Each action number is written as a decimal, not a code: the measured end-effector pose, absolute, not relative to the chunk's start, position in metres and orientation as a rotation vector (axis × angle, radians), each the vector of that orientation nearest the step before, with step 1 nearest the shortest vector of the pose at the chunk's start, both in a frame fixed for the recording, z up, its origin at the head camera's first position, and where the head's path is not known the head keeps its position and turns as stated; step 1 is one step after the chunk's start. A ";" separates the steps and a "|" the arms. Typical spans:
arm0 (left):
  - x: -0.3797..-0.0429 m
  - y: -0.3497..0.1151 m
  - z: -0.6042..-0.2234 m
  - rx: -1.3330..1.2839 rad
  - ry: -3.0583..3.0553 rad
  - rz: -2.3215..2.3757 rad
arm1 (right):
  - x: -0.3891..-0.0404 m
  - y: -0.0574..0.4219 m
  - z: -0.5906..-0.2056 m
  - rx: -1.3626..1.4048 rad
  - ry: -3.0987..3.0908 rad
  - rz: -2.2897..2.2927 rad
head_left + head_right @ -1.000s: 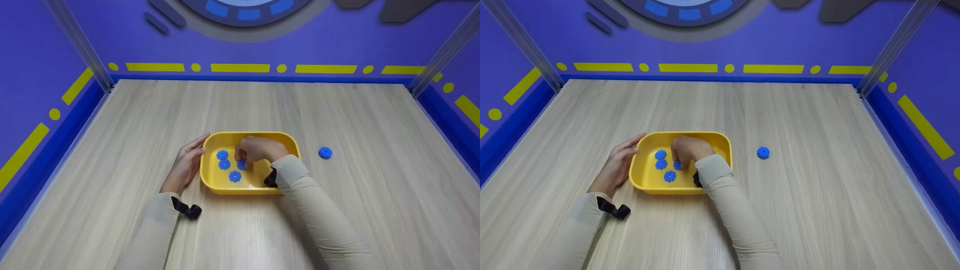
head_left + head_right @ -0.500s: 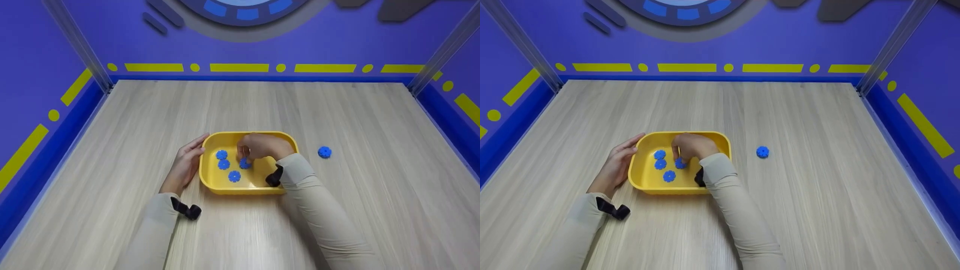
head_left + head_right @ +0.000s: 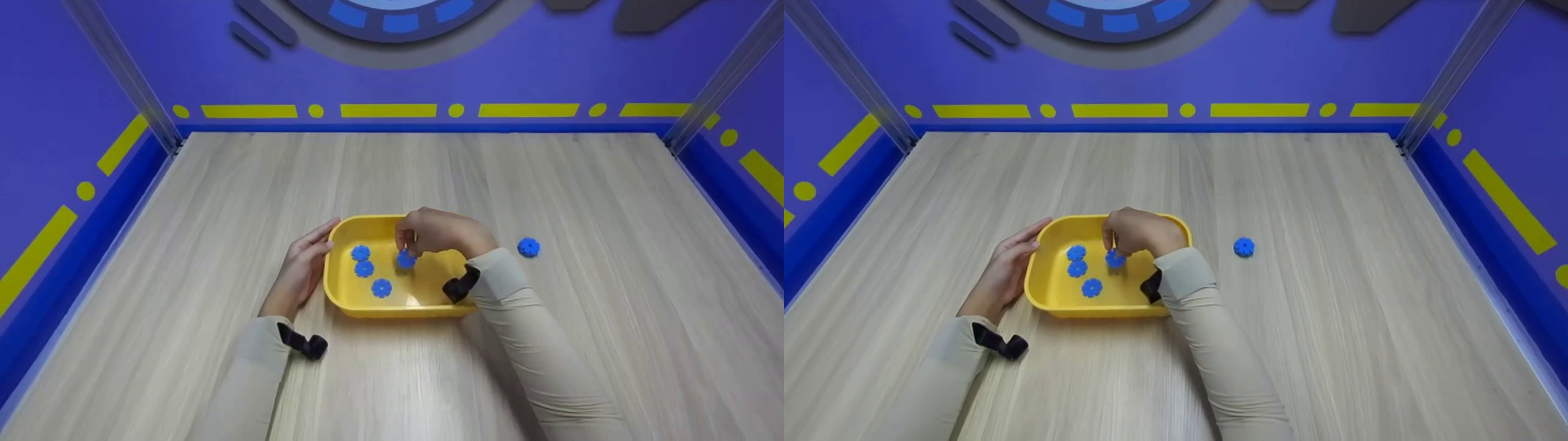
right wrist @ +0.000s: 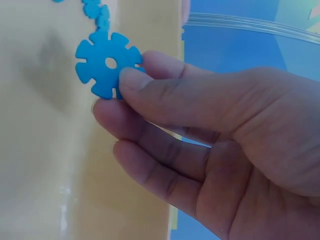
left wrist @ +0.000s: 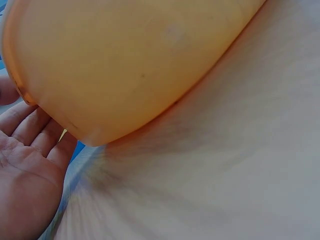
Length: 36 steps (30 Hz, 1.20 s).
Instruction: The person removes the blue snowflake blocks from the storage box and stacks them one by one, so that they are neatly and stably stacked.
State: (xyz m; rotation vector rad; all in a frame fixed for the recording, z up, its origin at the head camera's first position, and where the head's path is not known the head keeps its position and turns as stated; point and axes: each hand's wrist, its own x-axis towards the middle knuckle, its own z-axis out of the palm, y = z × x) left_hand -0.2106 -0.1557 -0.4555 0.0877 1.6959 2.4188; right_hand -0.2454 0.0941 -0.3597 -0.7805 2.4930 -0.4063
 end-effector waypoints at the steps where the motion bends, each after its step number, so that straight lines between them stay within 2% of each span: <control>1: -0.210 -0.156 -0.455 0.093 1.699 2.419 | -0.245 0.095 -0.358 -0.785 2.499 -0.412; 18: -0.211 -0.157 -0.454 0.080 1.726 2.404 | -0.239 0.129 -0.340 -0.840 2.547 -0.572; 36: -0.210 -0.155 -0.454 0.079 1.701 2.418 | -0.233 0.175 -0.342 -0.865 2.655 -0.846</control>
